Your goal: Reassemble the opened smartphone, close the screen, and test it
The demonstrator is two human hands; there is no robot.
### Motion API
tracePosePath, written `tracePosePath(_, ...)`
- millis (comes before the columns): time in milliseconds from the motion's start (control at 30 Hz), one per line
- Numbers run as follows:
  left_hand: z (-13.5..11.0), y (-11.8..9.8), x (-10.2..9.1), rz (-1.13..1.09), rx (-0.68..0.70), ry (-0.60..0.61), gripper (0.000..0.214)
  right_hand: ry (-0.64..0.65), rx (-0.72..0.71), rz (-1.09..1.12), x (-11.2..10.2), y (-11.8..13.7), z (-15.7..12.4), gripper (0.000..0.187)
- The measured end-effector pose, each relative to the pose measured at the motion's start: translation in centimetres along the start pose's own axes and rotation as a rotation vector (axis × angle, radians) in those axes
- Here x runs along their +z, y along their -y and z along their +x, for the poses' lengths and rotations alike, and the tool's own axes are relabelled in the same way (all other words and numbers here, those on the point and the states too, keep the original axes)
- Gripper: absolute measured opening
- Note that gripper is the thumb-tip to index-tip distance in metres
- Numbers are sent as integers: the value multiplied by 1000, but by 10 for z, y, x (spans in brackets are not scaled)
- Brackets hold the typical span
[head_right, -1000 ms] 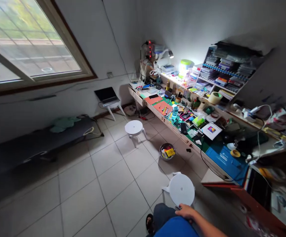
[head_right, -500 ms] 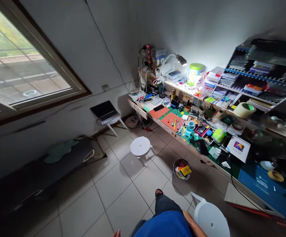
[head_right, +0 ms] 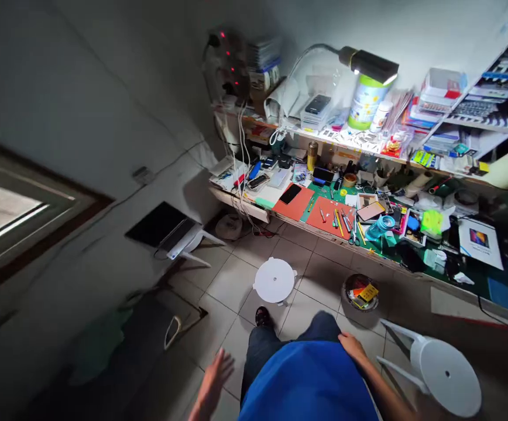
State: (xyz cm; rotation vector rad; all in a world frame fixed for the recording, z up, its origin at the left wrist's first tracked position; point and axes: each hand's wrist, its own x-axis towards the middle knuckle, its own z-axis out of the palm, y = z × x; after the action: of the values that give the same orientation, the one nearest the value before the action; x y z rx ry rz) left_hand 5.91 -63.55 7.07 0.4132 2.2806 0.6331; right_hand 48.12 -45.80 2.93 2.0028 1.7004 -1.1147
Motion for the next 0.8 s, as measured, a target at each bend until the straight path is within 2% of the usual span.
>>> tracePosePath(67, 78, -60, -37, 45, 71, 80, 35, 23, 96, 53, 0, 34, 0, 29)
tracePosePath(100, 116, -97, -47, 69, 118, 107, 36, 29, 133, 78, -2, 49, 0, 29)
tracePosePath(133, 151, -136, -51, 93, 176, 122, 36, 27, 160, 100, -5, 63, 1, 29)
tracePosePath(200, 209, -214, -38, 137, 311, 135, 38, 21, 185, 135, -12, 90, 10, 28)
tracePosePath(267, 248, -285, -2, 170, 451, 130, 39, 15, 170, 154, -23, 115, 30, 28)
tracePosePath(367, 283, -377, 75, 214, 624, 97, 44, 12, 70, 156, -51, 149, 85, 31)
tracePosePath(467, 311, -454, 152, 269, 716, 16, 51, 22, -100, 145, -89, 182, 157, 35)
tracePosePath(533, 330, -499, 195, 314, 741, -34, 54, 44, -217, 146, -114, 206, 199, 34)
tracePosePath(600, 348, -534, 230, 364, 750, -69, 57, 70, -322, 162, -133, 234, 230, 32)
tracePosePath(667, 365, -558, 257, 413, 754, -91, 61, 96, -415, 196, -144, 262, 248, 29)
tracePosePath(733, 378, -568, 276, 458, 765, -105, 71, 120, -506, 244, -149, 289, 258, 28)
tracePosePath(800, 389, -569, 289, 496, 788, -124, 81, 119, -585, 298, -150, 312, 263, 29)
